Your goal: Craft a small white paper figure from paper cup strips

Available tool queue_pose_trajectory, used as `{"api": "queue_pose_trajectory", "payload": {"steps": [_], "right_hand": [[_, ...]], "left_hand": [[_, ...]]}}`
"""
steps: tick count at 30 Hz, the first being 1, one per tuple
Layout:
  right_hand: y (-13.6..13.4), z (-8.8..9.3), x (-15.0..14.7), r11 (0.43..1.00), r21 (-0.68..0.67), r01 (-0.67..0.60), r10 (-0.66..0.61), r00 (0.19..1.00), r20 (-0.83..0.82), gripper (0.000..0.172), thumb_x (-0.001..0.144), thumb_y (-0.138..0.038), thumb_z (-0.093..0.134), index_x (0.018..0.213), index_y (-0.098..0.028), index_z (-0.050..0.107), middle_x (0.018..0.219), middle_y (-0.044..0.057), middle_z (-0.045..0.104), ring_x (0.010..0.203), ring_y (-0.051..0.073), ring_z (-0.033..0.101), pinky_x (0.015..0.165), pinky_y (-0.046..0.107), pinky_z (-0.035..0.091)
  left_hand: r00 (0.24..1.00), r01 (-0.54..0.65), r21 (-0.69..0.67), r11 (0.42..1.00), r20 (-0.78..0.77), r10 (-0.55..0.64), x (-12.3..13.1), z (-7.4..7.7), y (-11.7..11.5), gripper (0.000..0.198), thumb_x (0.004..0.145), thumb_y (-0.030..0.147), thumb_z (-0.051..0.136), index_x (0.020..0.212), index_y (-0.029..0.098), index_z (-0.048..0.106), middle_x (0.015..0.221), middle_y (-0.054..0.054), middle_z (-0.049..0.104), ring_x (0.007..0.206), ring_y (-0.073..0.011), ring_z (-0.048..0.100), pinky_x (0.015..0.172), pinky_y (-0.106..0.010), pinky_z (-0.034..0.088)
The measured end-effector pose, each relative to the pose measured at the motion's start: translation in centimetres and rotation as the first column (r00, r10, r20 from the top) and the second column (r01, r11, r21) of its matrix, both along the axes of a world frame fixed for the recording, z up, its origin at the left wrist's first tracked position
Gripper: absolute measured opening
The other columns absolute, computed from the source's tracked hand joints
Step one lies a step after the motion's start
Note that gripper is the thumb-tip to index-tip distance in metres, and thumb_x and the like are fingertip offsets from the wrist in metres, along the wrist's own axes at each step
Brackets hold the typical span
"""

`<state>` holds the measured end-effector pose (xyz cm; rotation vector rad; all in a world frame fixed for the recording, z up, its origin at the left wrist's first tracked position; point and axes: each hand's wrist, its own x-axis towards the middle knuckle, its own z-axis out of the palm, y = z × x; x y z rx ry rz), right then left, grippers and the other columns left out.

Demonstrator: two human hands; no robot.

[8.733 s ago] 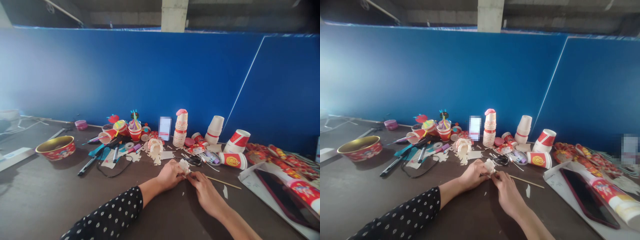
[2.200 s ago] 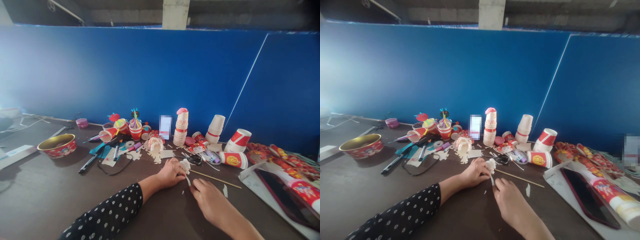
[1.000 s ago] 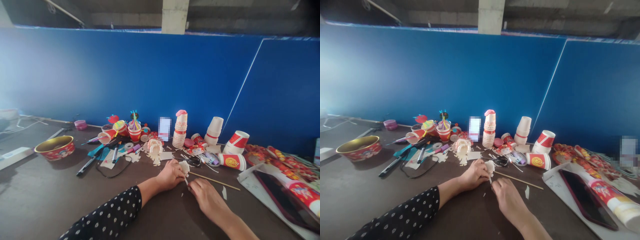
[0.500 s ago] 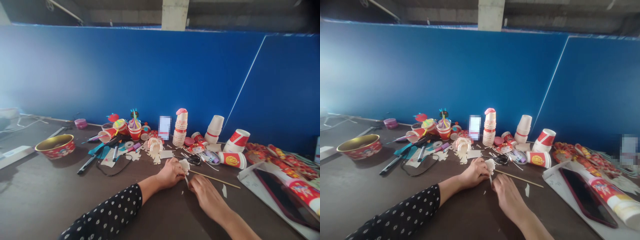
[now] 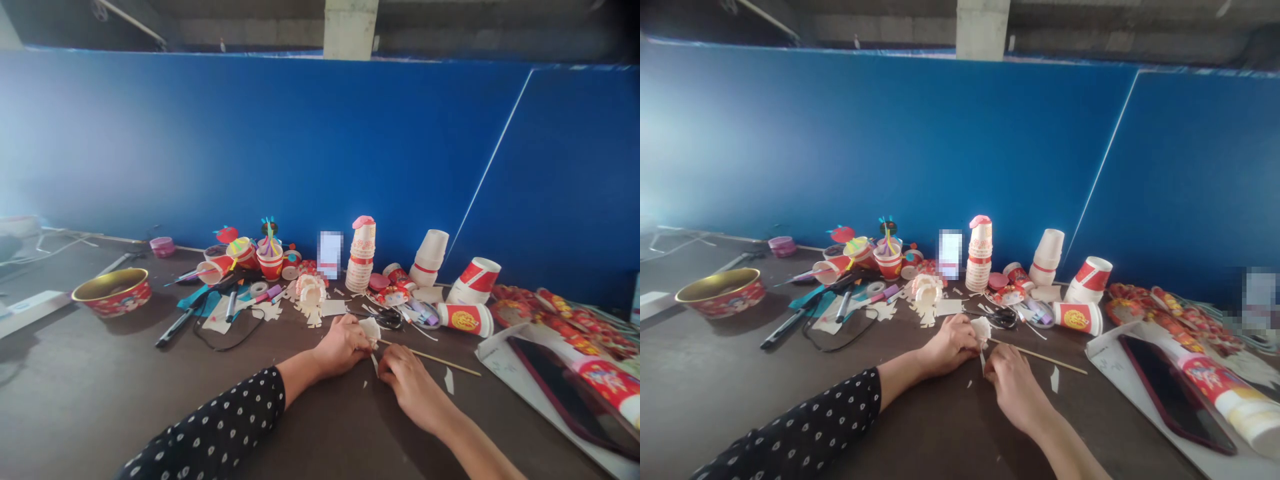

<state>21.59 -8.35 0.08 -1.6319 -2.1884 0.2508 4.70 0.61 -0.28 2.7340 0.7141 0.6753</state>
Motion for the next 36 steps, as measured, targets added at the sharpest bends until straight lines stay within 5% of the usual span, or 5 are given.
{"api": "queue_pose_trajectory", "payload": {"steps": [12, 19, 23, 27, 36], "right_hand": [[0.3, -0.1, -0.1, 1.0, -0.007, 0.019, -0.019, 1.0, 0.003, 0.019, 0.081, -0.01, 0.042, 0.07, -0.019, 0.054, 0.089, 0.004, 0.055, 0.089, 0.019, 0.05, 0.08, 0.031, 0.037], [0.2, 0.2, -0.2, 1.0, 0.009, 0.011, -0.011, 1.0, 0.01, 0.018, 0.08, -0.008, 0.042, 0.07, -0.019, 0.051, 0.087, 0.004, 0.056, 0.084, 0.018, 0.051, 0.078, 0.032, 0.038], [0.1, 0.1, 0.0, 1.0, 0.016, -0.013, 0.014, 0.999, -0.052, 0.016, 0.082, -0.012, 0.043, 0.071, -0.019, 0.052, 0.085, 0.003, 0.055, 0.083, 0.017, 0.051, 0.077, 0.032, 0.039], [0.2, -0.2, 0.4, 0.999, -0.002, -0.033, 0.033, 0.993, -0.116, 0.014, 0.081, -0.013, 0.045, 0.073, -0.019, 0.055, 0.089, 0.004, 0.055, 0.088, 0.018, 0.051, 0.082, 0.033, 0.039], [0.5, -0.4, 0.5, 0.998, -0.056, -0.019, 0.008, 0.984, -0.178, 0.011, 0.078, -0.014, 0.049, 0.073, -0.018, 0.057, 0.093, 0.005, 0.055, 0.091, 0.019, 0.05, 0.084, 0.032, 0.039]], "left_hand": [[0.999, 0.045, 0.023, 0.999, 0.002, -0.045, -0.1, 0.0, 0.1, 0.014, 0.084, 0.022, 0.057, 0.081, 0.026, 0.07, 0.085, 0.0, 0.067, 0.097, -0.0213, 0.045, 0.087, -0.04, 0.029], [0.993, 0.075, 0.162, 0.984, 0.079, -0.089, -0.8, 0.7, -1.4, 0.019, 0.083, 0.019, 0.051, 0.09, 0.024, 0.068, 0.095, -0.004, 0.064, 0.1, -0.0222, 0.045, 0.089, -0.04, 0.031], [0.998, 0.063, 0.148, 0.987, 0.001, -0.064, -1.0, 0.4, -3.5, 0.017, 0.076, 0.014, 0.05, 0.08, 0.019, 0.066, 0.085, -0.005, 0.063, 0.086, -0.0196, 0.049, 0.079, -0.034, 0.038], [0.994, 0.04, 0.083, 0.996, -0.105, -0.031, -0.8, 0.0, -5.1, 0.024, 0.077, 0.015, 0.049, 0.095, 0.019, 0.064, 0.086, -0.005, 0.062, 0.083, -0.0194, 0.05, 0.075, -0.031, 0.042], [0.984, -0.04, 0.061, 0.997, -0.171, 0.05, -0.7, 0.5, -5.6, 0.026, 0.082, 0.02, 0.046, 0.104, 0.021, 0.061, 0.093, -0.004, 0.059, 0.087, -0.0202, 0.05, 0.077, -0.032, 0.044]]}}
